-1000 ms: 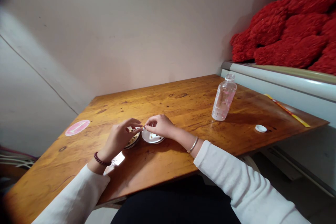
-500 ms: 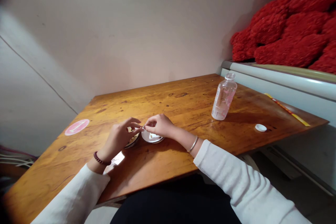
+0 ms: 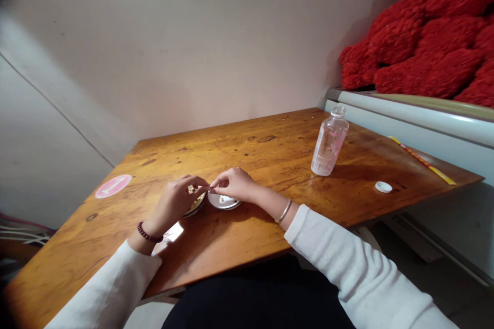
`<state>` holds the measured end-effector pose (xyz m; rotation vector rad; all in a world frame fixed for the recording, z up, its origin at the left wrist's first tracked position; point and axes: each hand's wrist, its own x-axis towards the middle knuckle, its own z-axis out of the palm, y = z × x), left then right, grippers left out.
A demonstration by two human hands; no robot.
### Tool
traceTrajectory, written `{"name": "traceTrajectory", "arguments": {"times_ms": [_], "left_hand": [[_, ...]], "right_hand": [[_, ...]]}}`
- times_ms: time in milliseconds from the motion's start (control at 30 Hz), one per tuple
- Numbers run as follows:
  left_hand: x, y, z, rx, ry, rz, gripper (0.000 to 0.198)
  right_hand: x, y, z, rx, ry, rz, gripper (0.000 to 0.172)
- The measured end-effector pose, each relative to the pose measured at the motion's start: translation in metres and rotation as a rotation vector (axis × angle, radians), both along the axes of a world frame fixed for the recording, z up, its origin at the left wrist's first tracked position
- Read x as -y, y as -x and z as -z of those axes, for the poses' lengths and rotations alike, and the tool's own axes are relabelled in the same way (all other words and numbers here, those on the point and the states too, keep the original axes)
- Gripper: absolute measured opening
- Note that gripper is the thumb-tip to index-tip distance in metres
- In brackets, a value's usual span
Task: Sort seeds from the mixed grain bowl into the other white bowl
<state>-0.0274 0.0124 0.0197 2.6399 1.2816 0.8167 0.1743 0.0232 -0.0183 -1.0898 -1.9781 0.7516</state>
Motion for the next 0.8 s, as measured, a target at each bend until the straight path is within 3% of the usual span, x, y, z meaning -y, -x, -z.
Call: {"name": "traceTrajectory", "arguments": {"times_ms": [367,467,633,800], "left_hand": [[0.0039,-0.0017,-0.0009,0.055,0.049,0.078,0.026],[0.0060,-0.0020,-0.0037,0.000,0.001,-0.051,0.031],[0.0031,0.0019,-0.0044,-0.210,-0.033,-0.397,0.030],[-0.0012,0.0064,0.0010,-0.396,0.058,-0.447,0.030]], "right_hand": [[-0.0025,0.0010,0.0007,-0.045,0.081,-0.008,0.032],[-0.0022,0.0008,0.0002,-0.068,0.082,0.007,0.033],[-0.0010,0.0011,-0.0004,-0.104,0.049,0.019,0.027],[0.0001,0.0018,-0.0025,-0.099,0.020,0.059,0.020]]}}
